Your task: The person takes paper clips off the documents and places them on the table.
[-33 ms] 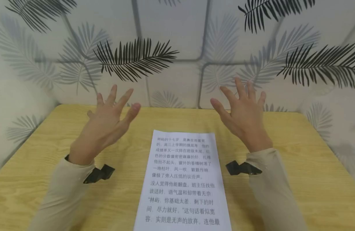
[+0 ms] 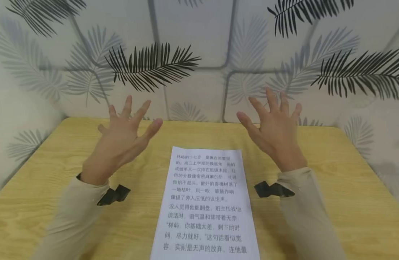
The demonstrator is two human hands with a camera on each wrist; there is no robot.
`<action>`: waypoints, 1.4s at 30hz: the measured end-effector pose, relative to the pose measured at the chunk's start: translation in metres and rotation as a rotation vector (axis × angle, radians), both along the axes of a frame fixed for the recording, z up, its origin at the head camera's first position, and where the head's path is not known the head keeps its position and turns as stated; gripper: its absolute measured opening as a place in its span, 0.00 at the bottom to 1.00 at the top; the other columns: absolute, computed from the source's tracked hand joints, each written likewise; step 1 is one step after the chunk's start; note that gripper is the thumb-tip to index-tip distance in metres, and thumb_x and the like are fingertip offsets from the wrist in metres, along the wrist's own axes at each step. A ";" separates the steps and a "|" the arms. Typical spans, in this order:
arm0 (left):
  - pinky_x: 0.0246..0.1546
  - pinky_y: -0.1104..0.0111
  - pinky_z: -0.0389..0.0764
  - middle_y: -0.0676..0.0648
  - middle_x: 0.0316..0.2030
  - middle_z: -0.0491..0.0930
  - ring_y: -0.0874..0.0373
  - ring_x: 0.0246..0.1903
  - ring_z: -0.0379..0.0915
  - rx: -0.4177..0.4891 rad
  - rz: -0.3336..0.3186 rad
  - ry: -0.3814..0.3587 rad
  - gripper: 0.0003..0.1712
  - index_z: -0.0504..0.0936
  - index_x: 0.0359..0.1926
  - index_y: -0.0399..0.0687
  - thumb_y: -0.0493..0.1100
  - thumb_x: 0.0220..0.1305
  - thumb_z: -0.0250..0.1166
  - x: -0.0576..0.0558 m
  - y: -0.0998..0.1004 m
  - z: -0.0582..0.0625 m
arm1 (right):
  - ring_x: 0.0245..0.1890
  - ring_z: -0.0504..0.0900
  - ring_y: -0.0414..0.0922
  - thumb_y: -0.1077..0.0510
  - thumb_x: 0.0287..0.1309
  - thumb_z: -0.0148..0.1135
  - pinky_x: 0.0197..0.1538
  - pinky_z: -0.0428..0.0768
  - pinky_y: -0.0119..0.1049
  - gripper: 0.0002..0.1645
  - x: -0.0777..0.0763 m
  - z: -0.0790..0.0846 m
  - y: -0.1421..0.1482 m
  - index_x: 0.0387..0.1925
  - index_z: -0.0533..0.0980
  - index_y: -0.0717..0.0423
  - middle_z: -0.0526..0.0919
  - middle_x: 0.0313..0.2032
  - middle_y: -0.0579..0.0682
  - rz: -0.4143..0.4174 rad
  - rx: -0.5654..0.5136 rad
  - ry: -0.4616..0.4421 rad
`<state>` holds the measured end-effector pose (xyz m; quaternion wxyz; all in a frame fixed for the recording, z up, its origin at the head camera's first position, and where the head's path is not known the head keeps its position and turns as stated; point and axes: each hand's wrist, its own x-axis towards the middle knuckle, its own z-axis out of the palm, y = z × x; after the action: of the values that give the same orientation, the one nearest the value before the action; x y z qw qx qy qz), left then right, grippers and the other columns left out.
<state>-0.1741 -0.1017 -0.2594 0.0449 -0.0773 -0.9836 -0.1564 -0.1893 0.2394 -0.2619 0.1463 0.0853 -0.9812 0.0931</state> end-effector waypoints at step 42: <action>0.56 0.39 0.68 0.33 0.68 0.61 0.33 0.64 0.59 0.096 -0.083 -0.097 0.41 0.59 0.71 0.40 0.63 0.70 0.50 -0.006 -0.015 -0.058 | 0.63 0.61 0.71 0.37 0.70 0.47 0.58 0.61 0.71 0.40 0.003 -0.063 0.013 0.69 0.62 0.63 0.60 0.67 0.71 0.138 -0.048 -0.280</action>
<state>-0.1797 -0.1163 -0.3177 -0.0055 -0.1081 -0.9720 -0.2086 -0.1867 0.2519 -0.3250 0.0035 0.1351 -0.9813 0.1374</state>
